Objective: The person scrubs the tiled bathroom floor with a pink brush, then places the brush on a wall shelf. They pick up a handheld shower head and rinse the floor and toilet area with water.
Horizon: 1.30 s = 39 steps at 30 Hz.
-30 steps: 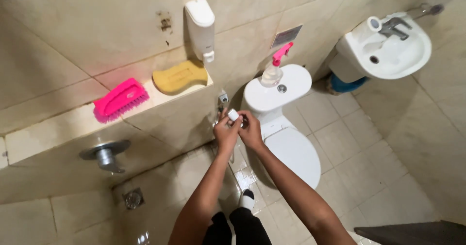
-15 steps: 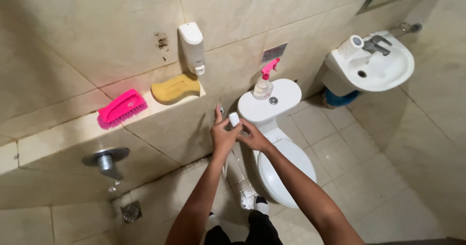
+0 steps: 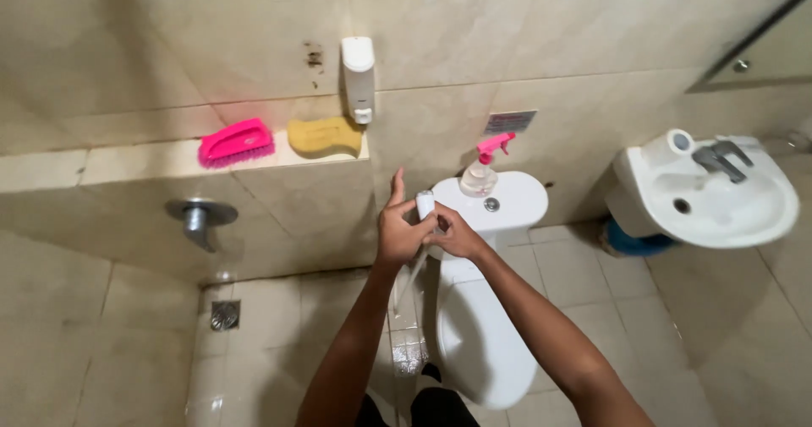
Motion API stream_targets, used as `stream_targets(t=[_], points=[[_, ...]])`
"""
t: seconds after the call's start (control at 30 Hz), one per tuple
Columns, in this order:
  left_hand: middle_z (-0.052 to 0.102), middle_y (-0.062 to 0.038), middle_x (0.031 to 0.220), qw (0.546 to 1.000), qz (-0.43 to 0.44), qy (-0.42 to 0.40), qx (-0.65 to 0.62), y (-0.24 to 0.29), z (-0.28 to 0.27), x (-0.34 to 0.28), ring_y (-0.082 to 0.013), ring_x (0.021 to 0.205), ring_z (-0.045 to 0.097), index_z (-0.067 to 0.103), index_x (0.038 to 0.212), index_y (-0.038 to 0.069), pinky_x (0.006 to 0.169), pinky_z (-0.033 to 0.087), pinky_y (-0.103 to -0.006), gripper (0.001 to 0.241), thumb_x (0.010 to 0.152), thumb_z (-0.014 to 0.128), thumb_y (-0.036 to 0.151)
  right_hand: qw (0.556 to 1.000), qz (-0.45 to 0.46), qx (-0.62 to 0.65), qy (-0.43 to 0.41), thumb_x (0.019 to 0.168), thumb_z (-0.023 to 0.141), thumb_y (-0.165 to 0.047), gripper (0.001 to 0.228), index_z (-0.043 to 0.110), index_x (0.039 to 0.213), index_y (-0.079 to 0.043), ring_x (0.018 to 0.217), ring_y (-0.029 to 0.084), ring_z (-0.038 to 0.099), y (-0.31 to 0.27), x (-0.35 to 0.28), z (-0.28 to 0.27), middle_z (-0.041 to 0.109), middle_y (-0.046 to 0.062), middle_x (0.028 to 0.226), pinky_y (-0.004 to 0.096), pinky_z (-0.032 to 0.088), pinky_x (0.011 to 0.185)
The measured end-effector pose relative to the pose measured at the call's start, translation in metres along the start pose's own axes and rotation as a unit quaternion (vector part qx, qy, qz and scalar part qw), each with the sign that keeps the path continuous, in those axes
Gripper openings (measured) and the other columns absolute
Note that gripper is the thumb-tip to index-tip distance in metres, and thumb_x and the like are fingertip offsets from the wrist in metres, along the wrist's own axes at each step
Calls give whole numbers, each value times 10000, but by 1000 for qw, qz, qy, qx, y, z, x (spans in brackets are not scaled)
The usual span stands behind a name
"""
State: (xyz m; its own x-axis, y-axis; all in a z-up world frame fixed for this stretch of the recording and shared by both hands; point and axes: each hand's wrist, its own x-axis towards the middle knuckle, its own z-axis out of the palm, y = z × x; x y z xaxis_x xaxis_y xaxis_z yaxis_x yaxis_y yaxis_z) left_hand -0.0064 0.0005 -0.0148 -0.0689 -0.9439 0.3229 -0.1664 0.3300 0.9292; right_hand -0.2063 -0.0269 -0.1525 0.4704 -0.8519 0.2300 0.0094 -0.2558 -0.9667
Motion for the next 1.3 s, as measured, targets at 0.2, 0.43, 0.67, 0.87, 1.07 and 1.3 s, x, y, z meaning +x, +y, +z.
stream_targets(t=[0.2,0.43,0.67,0.87,1.07,1.3], points=[[313,-241,1703,998,-21,35,-44,3,-19,-25,-161,1226,658,755,1031,-63,966,544,-317,298,775,717,85,994,17,65,-87,869,822,-365,631,559,1352,-56,964,94,547,-67,12,32,578,-11,1059,273,477,863],[281,-236,1694,996,-4,75,-51,2,-53,-46,-223,1374,528,744,1098,-80,1081,459,-346,314,819,705,59,993,3,27,-117,961,717,-407,565,505,1358,-65,1053,103,519,-75,27,68,566,4,1125,288,453,923],[394,-249,1644,990,-25,135,23,27,-88,-91,-320,1477,473,660,1259,-75,1185,381,-394,410,928,703,163,981,-56,-18,-183,1022,647,-410,462,540,1290,-50,987,126,492,-94,39,106,535,22,1065,310,448,871],[381,-277,1622,971,5,183,155,64,-106,-160,-402,1516,387,461,1483,-65,1216,329,-440,542,1016,603,170,961,-82,-58,-258,1024,633,-372,431,555,1288,-41,940,137,541,-104,40,149,605,40,1025,320,477,839],[431,-224,1611,937,28,178,300,100,-106,-219,-458,1544,298,509,1491,-19,1240,261,-501,460,1045,510,90,946,-104,-68,-300,1013,653,-314,442,553,1329,-22,985,156,592,-111,23,188,665,81,1091,334,498,887],[425,-207,1616,901,-20,209,380,127,-103,-289,-431,1542,299,497,1496,-12,1231,281,-522,502,1004,504,86,919,-138,-23,-369,1011,664,-268,454,545,1366,-11,1068,163,605,-134,-8,238,682,98,1177,346,497,957]])
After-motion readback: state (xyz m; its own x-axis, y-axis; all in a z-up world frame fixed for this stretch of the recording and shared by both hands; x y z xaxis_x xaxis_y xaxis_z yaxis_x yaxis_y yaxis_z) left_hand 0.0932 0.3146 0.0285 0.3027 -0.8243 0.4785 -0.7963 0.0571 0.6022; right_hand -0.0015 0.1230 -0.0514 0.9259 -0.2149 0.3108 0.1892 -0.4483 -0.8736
